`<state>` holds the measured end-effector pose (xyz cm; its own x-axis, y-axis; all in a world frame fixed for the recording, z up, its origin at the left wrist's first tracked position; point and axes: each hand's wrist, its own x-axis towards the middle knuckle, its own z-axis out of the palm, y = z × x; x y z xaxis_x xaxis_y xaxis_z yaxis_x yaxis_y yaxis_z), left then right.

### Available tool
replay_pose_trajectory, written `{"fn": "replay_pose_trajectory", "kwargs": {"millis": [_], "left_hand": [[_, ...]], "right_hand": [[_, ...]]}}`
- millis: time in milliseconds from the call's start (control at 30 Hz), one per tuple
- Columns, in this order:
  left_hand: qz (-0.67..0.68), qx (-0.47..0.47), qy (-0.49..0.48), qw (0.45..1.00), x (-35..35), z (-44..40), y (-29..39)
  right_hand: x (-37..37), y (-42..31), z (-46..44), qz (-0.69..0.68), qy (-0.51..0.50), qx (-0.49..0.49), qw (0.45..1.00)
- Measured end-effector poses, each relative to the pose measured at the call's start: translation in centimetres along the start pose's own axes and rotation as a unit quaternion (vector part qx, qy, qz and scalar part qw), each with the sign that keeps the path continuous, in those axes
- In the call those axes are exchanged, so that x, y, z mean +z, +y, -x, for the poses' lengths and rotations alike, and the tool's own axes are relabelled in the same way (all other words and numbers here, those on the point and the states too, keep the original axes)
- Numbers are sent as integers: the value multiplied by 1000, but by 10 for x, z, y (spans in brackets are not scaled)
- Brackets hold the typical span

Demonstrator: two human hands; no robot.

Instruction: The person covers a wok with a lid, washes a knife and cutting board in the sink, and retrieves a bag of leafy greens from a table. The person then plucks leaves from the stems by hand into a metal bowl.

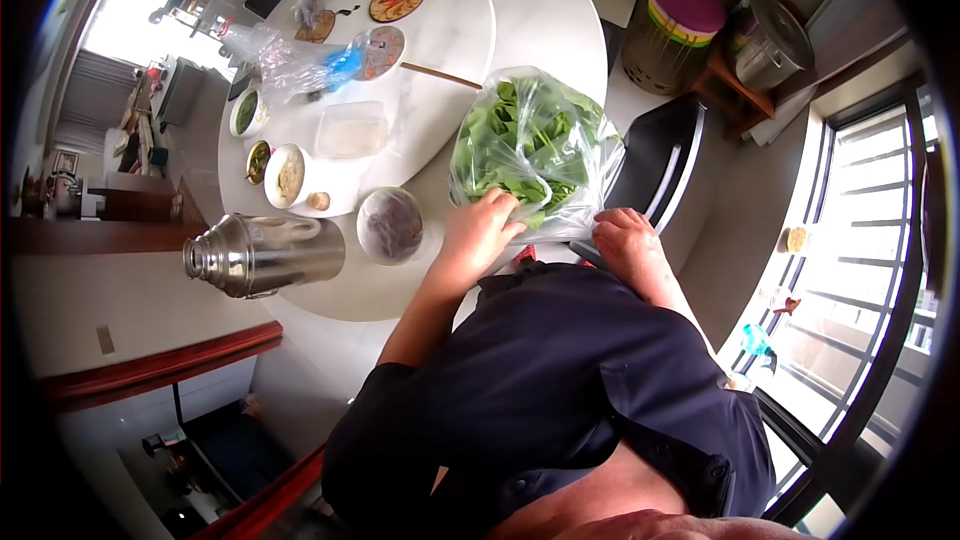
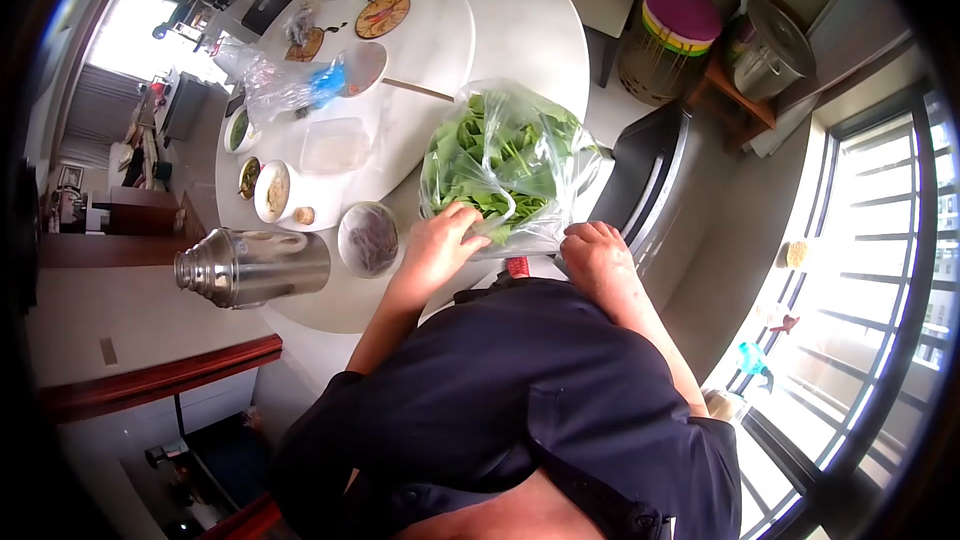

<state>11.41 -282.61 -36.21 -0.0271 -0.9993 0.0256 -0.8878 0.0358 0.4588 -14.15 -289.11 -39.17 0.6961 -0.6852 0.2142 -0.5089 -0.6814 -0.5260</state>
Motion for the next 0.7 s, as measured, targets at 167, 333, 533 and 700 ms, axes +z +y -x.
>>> {"fn": "replay_pose_trajectory", "kwargs": {"millis": [167,333,533,700], "left_hand": [[125,-54,122,983,-4,6,1],[293,-158,198,922,6,16,-24],[367,-139,278,877,8,25,-30],[323,-189,323,869,6,40,-44]], "right_hand": [[-9,-5,-18,15,-40,47,998],[-1,3,-59,43,-34,107,993],[27,40,-94,101,-6,108,989],[-2,56,-92,-448,200,247,835]]}}
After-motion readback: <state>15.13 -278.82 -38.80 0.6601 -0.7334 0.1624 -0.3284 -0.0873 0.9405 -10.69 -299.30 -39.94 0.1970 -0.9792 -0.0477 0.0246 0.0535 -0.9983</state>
